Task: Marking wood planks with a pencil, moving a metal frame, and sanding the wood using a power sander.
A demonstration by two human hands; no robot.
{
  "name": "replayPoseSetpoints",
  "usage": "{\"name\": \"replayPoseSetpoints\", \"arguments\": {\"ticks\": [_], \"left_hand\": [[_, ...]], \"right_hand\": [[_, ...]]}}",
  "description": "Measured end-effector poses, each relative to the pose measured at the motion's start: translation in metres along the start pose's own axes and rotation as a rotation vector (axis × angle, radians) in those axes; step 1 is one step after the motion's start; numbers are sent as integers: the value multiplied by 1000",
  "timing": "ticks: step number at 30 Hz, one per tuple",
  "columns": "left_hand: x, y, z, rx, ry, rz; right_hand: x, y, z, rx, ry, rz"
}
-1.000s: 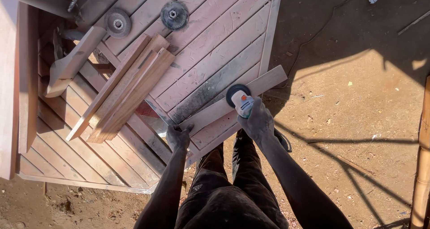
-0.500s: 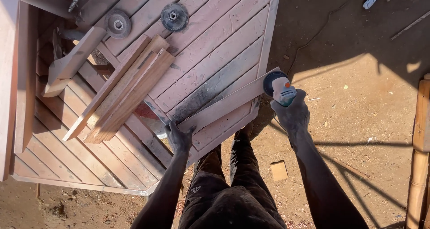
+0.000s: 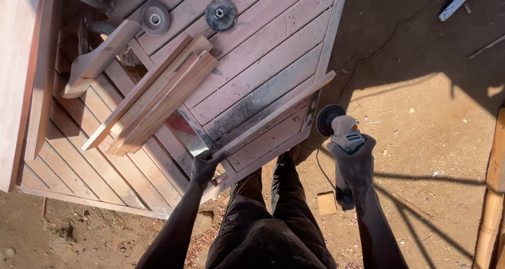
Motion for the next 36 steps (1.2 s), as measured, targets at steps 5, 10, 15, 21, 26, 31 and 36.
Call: {"name": "replayPoseSetpoints", "arguments": {"ticks": [5, 10, 15, 21, 26, 31, 36], "left_hand": [[-21, -2, -10, 250, 33, -216], [-18, -4, -3, 350, -30, -190], [32, 7, 26, 334, 116, -261], [39, 9, 32, 329, 201, -259], [35, 6, 41, 361, 263, -236], [3, -14, 53, 398, 233, -185], [7, -10, 49, 392, 193, -184]], "right_hand": [[-19, 0, 29, -47, 67, -36], [-43, -6, 58, -67, 232, -197], [-53, -39, 105, -38, 348, -401], [-59, -47, 152, 18, 508, -644], [-70, -73, 134, 96, 578, -701], [-71, -131, 84, 158, 489, -387], [-98, -94, 91, 145, 408, -397]]}}
Point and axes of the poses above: each hand's wrist, its own y-axis away from the middle knuckle, its own z-axis out of the palm, x = y × z, the point moved 4 cm from there along -y, towards the middle knuckle, and after that the axes turned 8 degrees about y, right-handed, at the moved point
